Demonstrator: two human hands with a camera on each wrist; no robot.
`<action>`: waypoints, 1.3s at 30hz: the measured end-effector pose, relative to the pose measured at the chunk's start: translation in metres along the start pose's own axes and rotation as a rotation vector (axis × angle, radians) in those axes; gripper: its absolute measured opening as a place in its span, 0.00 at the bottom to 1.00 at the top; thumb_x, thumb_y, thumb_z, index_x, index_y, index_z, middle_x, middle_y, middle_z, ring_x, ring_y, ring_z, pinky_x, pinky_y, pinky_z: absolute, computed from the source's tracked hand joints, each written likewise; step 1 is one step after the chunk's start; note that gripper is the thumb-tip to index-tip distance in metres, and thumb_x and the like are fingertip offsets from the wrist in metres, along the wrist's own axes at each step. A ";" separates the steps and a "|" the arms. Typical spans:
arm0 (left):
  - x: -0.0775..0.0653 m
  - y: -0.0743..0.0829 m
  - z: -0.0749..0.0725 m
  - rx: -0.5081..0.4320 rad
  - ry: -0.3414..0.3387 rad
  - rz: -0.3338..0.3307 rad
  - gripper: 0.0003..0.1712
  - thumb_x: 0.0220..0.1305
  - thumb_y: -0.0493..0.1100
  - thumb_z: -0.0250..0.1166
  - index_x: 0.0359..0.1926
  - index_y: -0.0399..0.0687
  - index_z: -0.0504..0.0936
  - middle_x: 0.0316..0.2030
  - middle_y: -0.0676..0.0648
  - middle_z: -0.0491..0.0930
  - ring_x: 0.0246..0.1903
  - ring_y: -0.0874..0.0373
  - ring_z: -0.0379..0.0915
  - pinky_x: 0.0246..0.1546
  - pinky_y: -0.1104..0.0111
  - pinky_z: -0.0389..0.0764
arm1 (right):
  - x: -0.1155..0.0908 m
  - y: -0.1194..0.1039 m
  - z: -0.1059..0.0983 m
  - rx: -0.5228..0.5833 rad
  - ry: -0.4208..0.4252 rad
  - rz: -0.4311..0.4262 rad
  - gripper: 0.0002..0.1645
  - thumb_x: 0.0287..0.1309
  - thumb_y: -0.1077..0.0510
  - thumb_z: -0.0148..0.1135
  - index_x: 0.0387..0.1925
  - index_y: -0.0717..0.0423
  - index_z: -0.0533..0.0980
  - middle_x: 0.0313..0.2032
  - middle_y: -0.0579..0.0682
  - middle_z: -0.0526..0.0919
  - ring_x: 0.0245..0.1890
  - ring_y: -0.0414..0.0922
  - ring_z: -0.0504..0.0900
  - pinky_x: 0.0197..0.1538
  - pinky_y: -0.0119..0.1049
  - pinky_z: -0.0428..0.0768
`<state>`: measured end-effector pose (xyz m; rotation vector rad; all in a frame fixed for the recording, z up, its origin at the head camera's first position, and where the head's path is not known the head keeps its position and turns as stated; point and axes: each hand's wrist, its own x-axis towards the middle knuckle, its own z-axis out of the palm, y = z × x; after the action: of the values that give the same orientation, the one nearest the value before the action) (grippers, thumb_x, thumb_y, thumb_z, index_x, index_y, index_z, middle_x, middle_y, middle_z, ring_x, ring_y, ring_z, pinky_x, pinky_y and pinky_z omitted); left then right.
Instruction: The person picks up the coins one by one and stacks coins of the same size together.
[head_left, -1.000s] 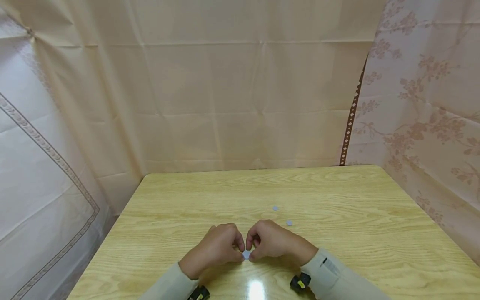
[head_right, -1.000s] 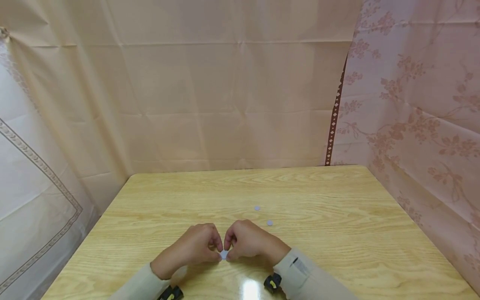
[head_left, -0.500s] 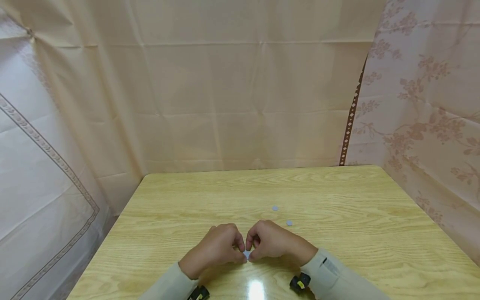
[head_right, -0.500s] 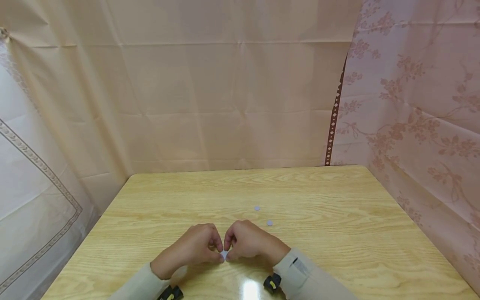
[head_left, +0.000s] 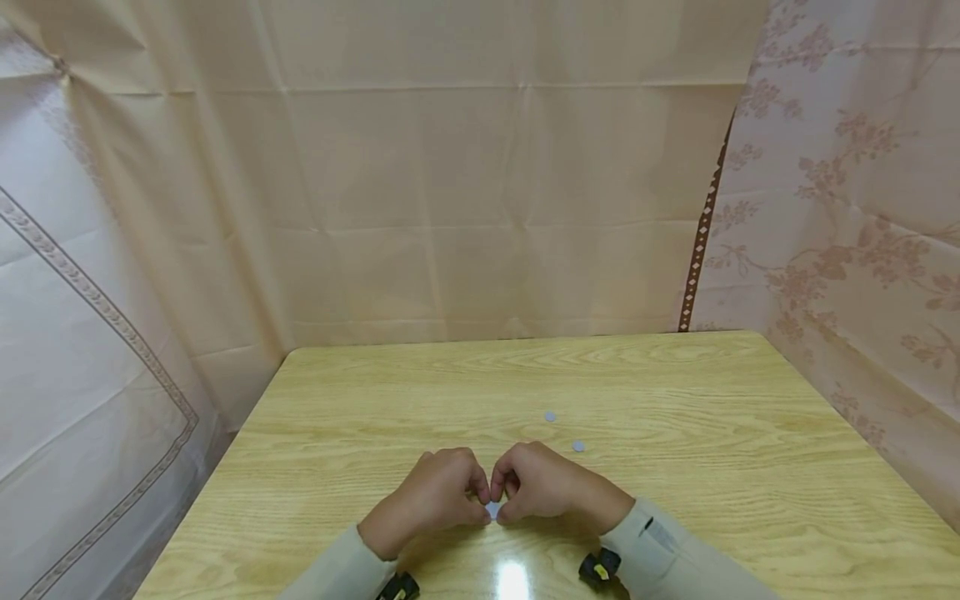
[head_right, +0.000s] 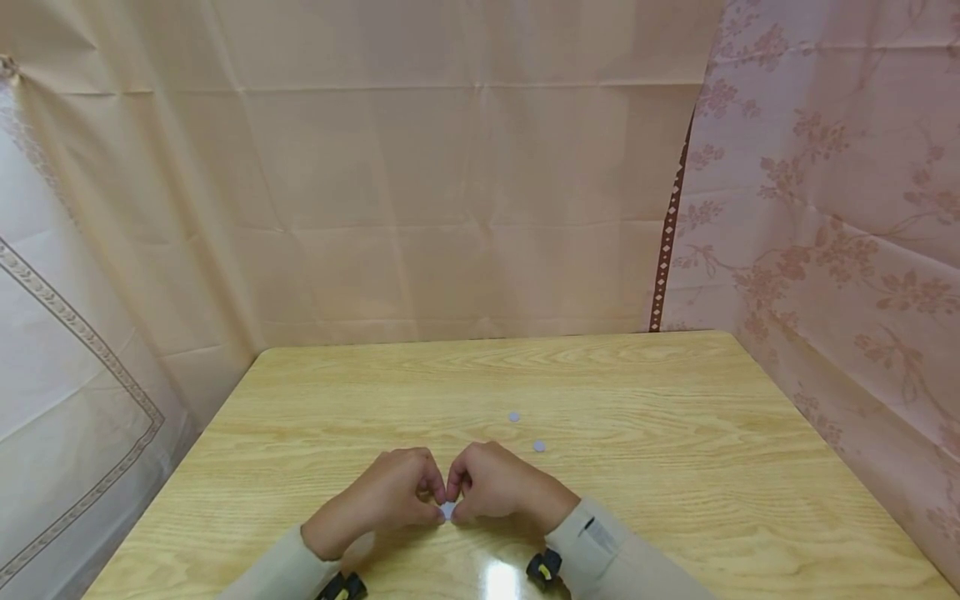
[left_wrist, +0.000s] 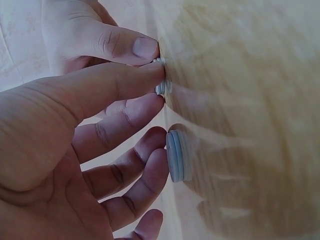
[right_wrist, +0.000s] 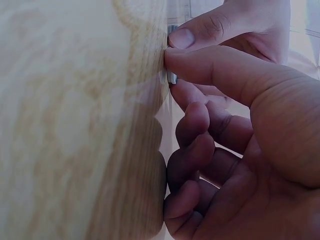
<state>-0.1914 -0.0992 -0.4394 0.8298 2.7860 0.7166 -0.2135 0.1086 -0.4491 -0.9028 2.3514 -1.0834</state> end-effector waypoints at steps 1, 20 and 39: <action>0.000 0.000 0.000 0.001 -0.001 -0.003 0.10 0.46 0.44 0.83 0.23 0.61 0.88 0.31 0.63 0.82 0.32 0.68 0.70 0.55 0.27 0.67 | 0.000 0.000 0.000 0.001 0.001 0.000 0.09 0.47 0.67 0.77 0.31 0.55 0.84 0.17 0.42 0.75 0.16 0.33 0.67 0.21 0.26 0.66; 0.001 0.001 0.004 0.031 -0.005 0.017 0.07 0.49 0.46 0.82 0.27 0.59 0.90 0.33 0.65 0.82 0.35 0.68 0.75 0.56 0.26 0.67 | 0.000 0.004 0.000 -0.007 0.005 0.030 0.08 0.48 0.63 0.78 0.30 0.53 0.84 0.16 0.41 0.75 0.15 0.33 0.67 0.21 0.25 0.65; 0.001 0.003 0.003 0.065 -0.005 -0.001 0.07 0.48 0.47 0.81 0.26 0.60 0.89 0.31 0.63 0.80 0.31 0.71 0.69 0.43 0.56 0.68 | -0.012 0.007 -0.024 -0.016 0.072 0.026 0.05 0.55 0.62 0.74 0.32 0.49 0.85 0.22 0.44 0.79 0.20 0.35 0.71 0.25 0.27 0.71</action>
<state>-0.1896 -0.0950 -0.4403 0.8397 2.8190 0.6256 -0.2218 0.1326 -0.4384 -0.8499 2.4267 -1.1061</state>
